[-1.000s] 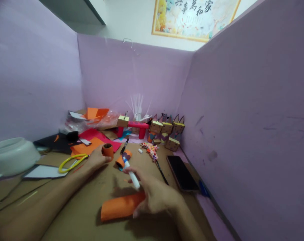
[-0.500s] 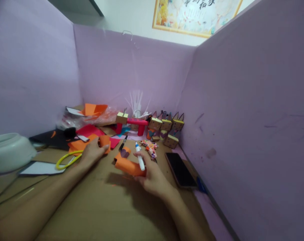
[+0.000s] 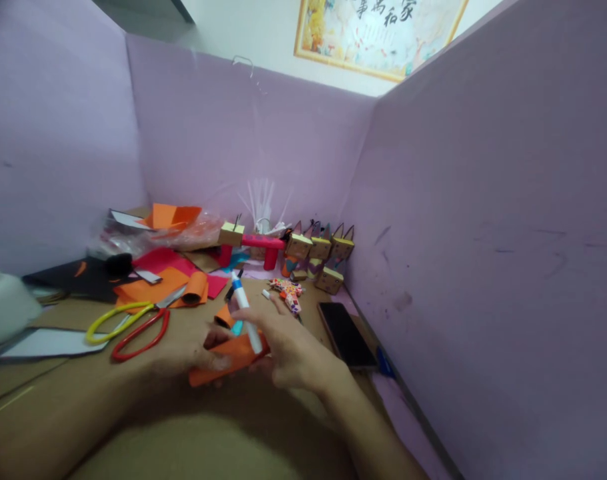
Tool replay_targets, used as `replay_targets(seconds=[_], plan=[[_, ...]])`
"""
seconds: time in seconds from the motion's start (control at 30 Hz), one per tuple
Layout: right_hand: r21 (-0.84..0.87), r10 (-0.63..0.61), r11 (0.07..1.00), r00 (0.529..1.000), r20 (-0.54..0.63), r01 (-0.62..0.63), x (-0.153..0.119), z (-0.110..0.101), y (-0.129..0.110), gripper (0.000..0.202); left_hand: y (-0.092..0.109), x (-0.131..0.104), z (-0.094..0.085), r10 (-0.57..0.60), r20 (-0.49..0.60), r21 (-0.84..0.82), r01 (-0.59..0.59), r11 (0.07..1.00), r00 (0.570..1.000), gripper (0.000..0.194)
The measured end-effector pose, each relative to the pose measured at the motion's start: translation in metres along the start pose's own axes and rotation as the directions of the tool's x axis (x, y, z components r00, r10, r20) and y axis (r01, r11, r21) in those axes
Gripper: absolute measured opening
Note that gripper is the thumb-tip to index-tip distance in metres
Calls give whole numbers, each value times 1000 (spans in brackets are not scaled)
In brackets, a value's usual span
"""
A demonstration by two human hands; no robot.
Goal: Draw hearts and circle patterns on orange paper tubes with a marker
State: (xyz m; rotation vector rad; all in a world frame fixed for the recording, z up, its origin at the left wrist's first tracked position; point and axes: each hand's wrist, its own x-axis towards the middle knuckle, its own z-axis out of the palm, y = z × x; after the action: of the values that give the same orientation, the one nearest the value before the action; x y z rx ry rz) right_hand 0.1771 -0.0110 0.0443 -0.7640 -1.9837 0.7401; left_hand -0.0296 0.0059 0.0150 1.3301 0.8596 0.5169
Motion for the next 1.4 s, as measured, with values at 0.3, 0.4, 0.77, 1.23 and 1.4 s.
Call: replay_targets(seconds=[0.3,0.4,0.77,1.23,1.4], plan=[[444,356,887,804,-477,-130,-7,0,11,58,-7,11,8,134,-254,-359,-222,907,958,39],[557,429,811,827,-363,-176,-2,27,18,62,-12,12,20,186,-201,-315,-244,917,962,50],[569,372,816,848,-378,-104,-5,50,21,50,-12,15,32,319,-220,15,-324,946,922,33],[388,164,921,925,-342,-20,-26,49,13,43,-12,5,32,508,-302,422,-364,830,807,18],[415,238,907,902,-360,-74,-21,50,12,40,-11,5,31,476,-299,386,-351,853,827,19]])
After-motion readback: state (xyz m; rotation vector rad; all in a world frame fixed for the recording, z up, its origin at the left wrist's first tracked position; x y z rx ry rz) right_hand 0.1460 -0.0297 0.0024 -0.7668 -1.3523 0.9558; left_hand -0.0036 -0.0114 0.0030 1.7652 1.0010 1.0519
